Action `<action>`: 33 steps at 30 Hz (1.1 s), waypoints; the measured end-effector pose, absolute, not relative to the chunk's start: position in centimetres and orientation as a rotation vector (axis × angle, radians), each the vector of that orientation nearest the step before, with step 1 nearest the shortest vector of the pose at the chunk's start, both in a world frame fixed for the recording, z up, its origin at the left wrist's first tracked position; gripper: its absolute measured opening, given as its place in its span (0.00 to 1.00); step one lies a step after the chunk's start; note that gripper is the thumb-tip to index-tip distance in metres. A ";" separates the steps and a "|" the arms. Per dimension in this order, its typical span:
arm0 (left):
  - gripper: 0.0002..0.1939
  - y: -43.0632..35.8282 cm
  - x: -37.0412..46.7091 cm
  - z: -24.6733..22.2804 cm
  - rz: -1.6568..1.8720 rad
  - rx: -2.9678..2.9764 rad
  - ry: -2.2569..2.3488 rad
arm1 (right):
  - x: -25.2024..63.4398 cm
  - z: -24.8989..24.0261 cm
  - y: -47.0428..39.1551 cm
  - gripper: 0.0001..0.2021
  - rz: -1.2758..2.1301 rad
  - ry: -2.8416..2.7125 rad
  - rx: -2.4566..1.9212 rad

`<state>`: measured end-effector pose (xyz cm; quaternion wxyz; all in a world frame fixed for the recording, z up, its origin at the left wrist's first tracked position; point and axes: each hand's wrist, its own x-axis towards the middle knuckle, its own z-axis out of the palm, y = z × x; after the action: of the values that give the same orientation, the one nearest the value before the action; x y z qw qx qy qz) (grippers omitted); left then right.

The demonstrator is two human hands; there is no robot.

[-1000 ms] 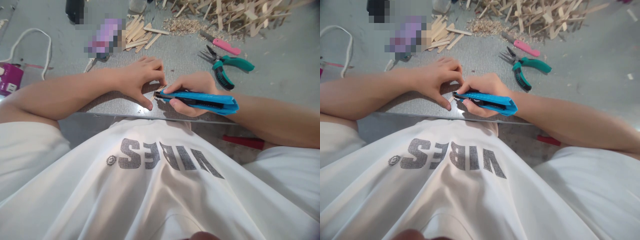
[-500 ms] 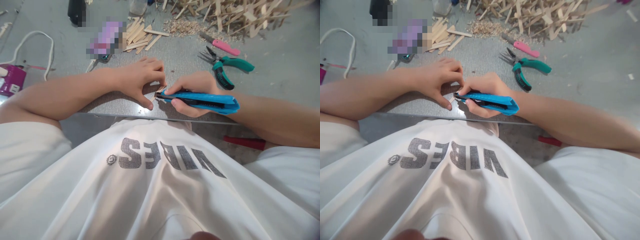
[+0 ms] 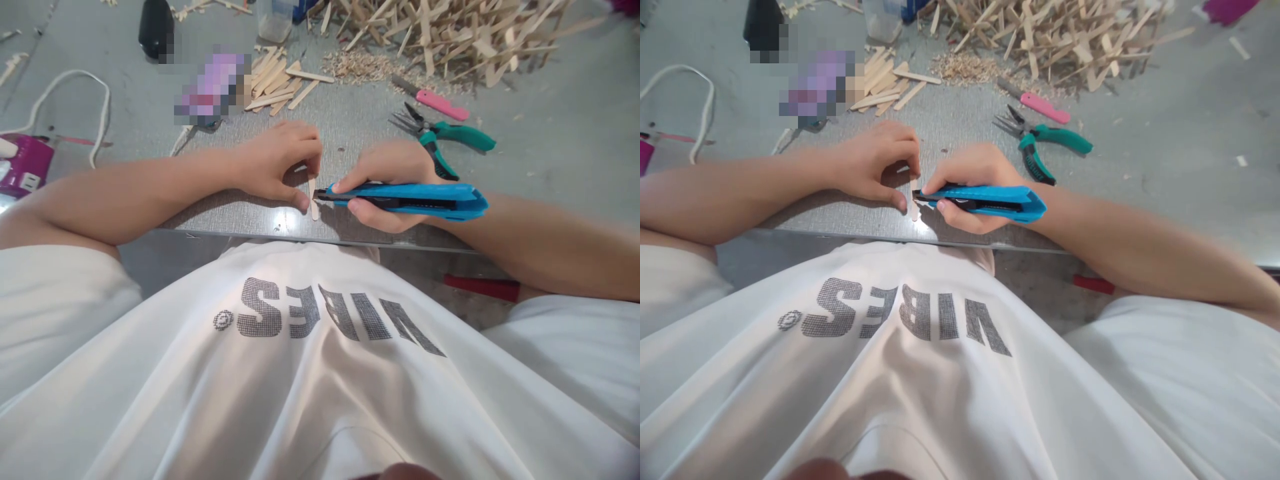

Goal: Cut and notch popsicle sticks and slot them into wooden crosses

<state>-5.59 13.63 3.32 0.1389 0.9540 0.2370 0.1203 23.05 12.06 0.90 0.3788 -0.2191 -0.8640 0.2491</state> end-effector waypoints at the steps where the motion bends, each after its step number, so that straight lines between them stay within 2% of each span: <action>1: 0.24 13.7 -5.6 3.3 0.378 2.725 0.696 | 23.0 1.5 12.3 0.31 0.625 -2.261 -0.447; 3: 0.16 13.8 -5.5 3.2 0.413 2.678 0.723 | 22.8 2.4 12.8 0.26 0.584 -2.316 -0.245; 5: 0.13 13.8 -5.5 3.1 0.421 2.649 0.753 | 22.6 2.9 13.2 0.25 0.547 -2.330 -0.166; 8: 0.12 13.8 -5.6 2.9 0.431 2.632 0.769 | 22.6 3.2 13.3 0.21 0.530 -2.333 -0.153; 12: 0.11 13.9 -5.5 2.8 0.425 2.634 0.751 | 23.2 3.2 12.5 0.10 0.601 -2.243 -0.195; 33: 0.10 14.3 -5.4 2.5 0.479 2.606 0.738 | 21.9 3.7 10.3 0.07 0.512 -2.240 -0.295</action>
<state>-5.45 14.27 2.46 0.1943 0.9294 0.2634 0.1708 21.95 10.29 3.67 0.4008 -0.1167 -0.8859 0.2025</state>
